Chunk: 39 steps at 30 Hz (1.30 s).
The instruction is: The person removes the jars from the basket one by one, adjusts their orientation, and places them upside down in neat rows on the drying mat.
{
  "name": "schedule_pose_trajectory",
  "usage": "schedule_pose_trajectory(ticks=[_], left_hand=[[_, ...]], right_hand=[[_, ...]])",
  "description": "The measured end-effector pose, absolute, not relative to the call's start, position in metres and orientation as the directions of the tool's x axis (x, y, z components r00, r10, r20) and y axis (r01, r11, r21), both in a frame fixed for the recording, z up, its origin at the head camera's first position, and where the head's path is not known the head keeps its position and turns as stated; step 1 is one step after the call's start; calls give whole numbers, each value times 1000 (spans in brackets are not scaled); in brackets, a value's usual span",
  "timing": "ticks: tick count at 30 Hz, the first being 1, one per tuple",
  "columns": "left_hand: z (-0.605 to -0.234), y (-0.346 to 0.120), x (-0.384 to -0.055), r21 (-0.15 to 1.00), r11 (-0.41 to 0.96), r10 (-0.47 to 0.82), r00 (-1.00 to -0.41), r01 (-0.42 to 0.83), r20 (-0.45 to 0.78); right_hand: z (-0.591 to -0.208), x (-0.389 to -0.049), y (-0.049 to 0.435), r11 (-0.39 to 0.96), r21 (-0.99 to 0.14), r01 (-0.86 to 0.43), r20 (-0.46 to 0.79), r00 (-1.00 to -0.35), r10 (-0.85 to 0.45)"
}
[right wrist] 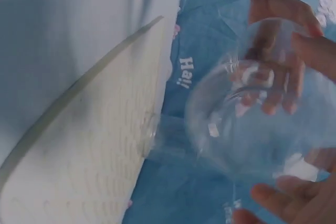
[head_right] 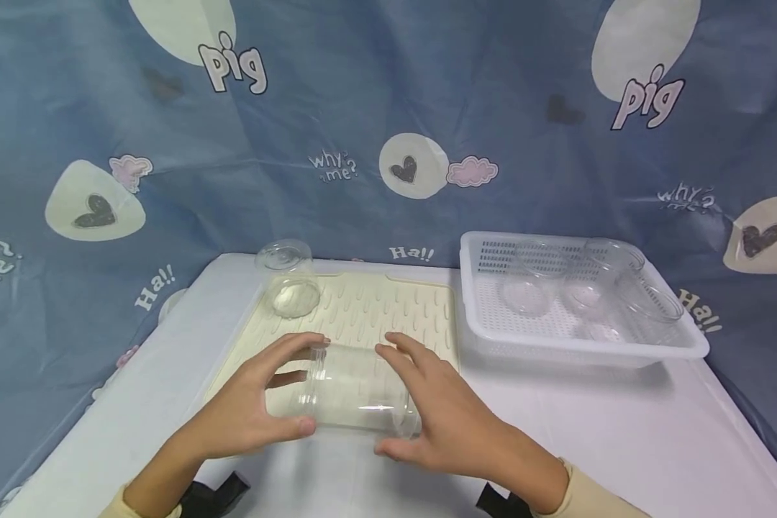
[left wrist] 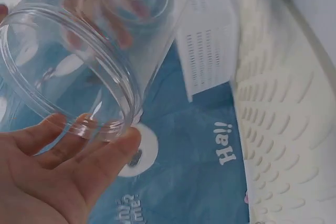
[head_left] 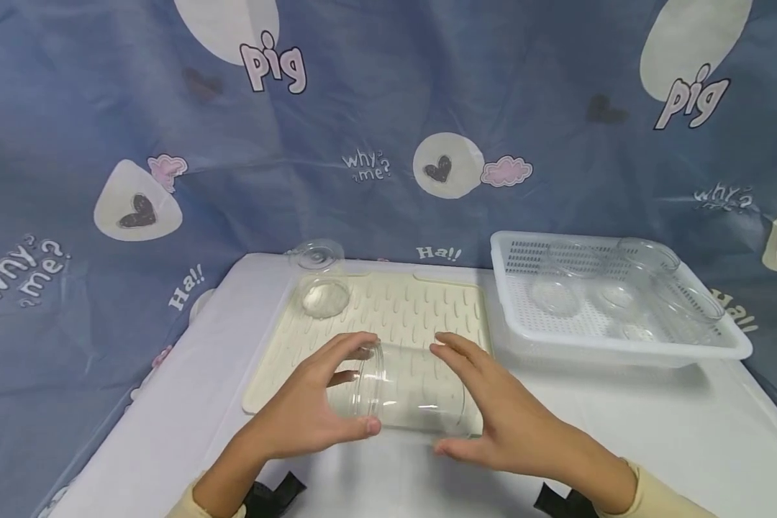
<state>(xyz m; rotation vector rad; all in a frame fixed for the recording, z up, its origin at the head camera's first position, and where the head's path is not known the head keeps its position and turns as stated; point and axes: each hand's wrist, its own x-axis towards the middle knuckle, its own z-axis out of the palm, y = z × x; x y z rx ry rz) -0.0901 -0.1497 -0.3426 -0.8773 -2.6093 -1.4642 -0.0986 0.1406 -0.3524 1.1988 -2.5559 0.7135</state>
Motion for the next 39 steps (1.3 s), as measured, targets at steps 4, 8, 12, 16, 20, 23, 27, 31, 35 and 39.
schedule_pose_trajectory(ticks=[4,8,12,16,20,23,27,31,35,39], left_hand=[[-341,-163,-92,911,224,477,-854,346,207],[-342,-163,-96,962,46,558,-806,268,198],[-342,-155,-98,966,-1,585,-784,258,210],[-342,-154,-99,961,39,602,-774,273,195],[-345,-160,-95,951,130,610,-779,279,145],[-346,-165,-92,935,196,604,-788,296,122],[-348,-170,-90,894,248,596,-787,372,162],[-353,-180,-89,807,363,556,-804,465,214],[-363,-198,-88,686,567,475,-861,456,180],[-375,-217,-89,575,734,370,-922,362,109]], right_hand=[[-355,-97,149,462,-382,-801,474,-598,-646],[-360,-96,148,343,-377,-860,590,-508,-627],[-364,-97,143,300,-370,-879,674,-477,-564],[-368,-98,142,249,-341,-906,742,-422,-521],[-370,-99,143,207,-323,-924,761,-383,-524],[-369,-99,143,187,-325,-927,751,-373,-544],[-369,-100,143,175,-314,-933,750,-357,-557],[-366,-103,147,201,-309,-930,744,-368,-558],[-364,-104,156,252,-323,-912,728,-409,-550],[-363,-105,166,297,-335,-894,719,-446,-533]])
